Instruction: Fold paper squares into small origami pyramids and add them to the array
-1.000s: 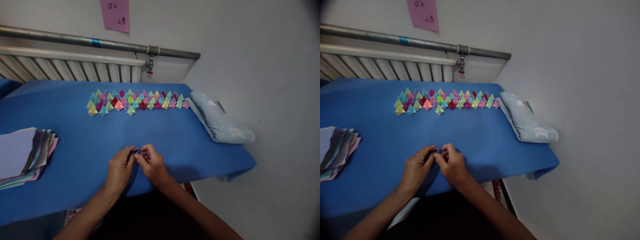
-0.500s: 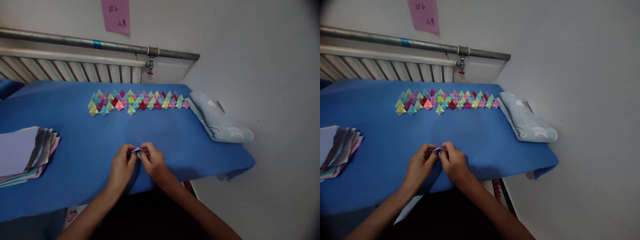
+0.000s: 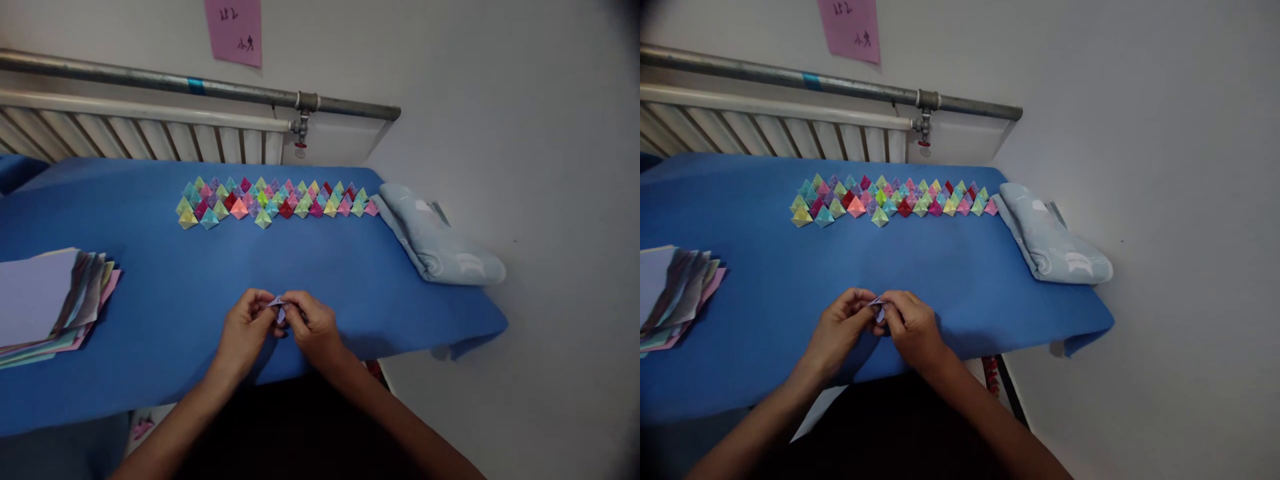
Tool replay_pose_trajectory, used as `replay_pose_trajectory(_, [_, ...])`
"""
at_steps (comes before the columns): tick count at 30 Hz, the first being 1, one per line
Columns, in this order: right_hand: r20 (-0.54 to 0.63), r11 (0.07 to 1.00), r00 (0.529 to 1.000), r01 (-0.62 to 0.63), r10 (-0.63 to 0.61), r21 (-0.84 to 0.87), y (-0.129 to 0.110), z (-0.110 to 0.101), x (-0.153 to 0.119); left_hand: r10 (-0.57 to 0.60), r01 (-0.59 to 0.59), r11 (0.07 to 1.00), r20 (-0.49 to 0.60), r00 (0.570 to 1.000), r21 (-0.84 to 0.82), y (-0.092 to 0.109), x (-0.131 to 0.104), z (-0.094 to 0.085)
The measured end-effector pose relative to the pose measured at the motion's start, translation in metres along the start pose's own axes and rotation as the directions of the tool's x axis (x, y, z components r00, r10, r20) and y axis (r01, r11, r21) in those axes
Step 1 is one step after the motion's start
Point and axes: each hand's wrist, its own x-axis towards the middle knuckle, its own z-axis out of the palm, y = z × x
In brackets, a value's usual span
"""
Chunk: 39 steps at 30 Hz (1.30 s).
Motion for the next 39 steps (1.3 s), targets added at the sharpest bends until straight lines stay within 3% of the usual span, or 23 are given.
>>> replay_pose_trajectory(4, [0.023, 0.993, 0.993, 0.119, -0.119, -0.004, 0.004, -0.007, -0.002, -0.143, 0.144, 0.973, 0.020, 0.990, -0.181, 0.008, -0.003, -0.001])
replay_pose_trajectory(10, [0.120, 0.966, 0.963, 0.252, -0.243, -0.063, 0.012, -0.016, -0.008, -0.226, 0.238, 0.916, 0.075, 0.971, -0.324, 0.012, -0.004, -0.011])
replay_pose_trajectory(16, [0.204, 0.946, 0.929, 0.322, -0.308, -0.034, 0.013, -0.021, -0.014, -0.229, 0.247, 0.932, 0.097, 0.969, -0.266, 0.007, -0.004, -0.017])
replay_pose_trajectory(18, [0.146, 0.975, 0.964, 0.220, -0.221, 0.018, 0.009, -0.023, -0.013, -0.205, 0.224, 0.947, 0.104, 0.973, -0.230, 0.007, -0.005, -0.018])
replay_pose_trajectory(20, [0.065, 0.993, 0.998, -0.004, -0.004, 0.115, 0.004, -0.025, -0.010, -0.170, 0.194, 0.963, 0.133, 0.976, -0.190, 0.008, -0.006, -0.018])
replay_pose_trajectory(22, [0.087, 0.949, 0.974, -0.226, 0.211, 0.222, -0.002, -0.025, -0.005, -0.143, 0.166, 0.975, 0.162, 0.976, -0.145, 0.009, -0.007, -0.018])
replay_pose_trajectory(25, [0.234, 0.864, 0.912, -0.399, 0.338, 0.307, -0.009, -0.023, 0.000, -0.138, 0.156, 0.984, 0.194, 0.971, -0.082, 0.008, -0.008, -0.017])
replay_pose_trajectory(30, [0.216, 0.831, 0.894, -0.446, 0.394, 0.333, -0.011, -0.017, 0.000, -0.133, 0.136, 0.991, 0.206, 0.969, 0.001, 0.002, -0.010, -0.018])
replay_pose_trajectory(36, [0.139, 0.857, 0.913, -0.407, 0.383, 0.317, -0.009, -0.017, -0.001, -0.145, 0.093, 0.980, 0.312, 0.939, 0.175, 0.003, -0.012, -0.023])
replay_pose_trajectory(39, [0.153, 0.820, 0.895, -0.445, 0.418, 0.361, -0.011, -0.015, -0.001, -0.129, 0.076, 0.983, 0.338, 0.932, 0.165, 0.004, -0.013, -0.025])
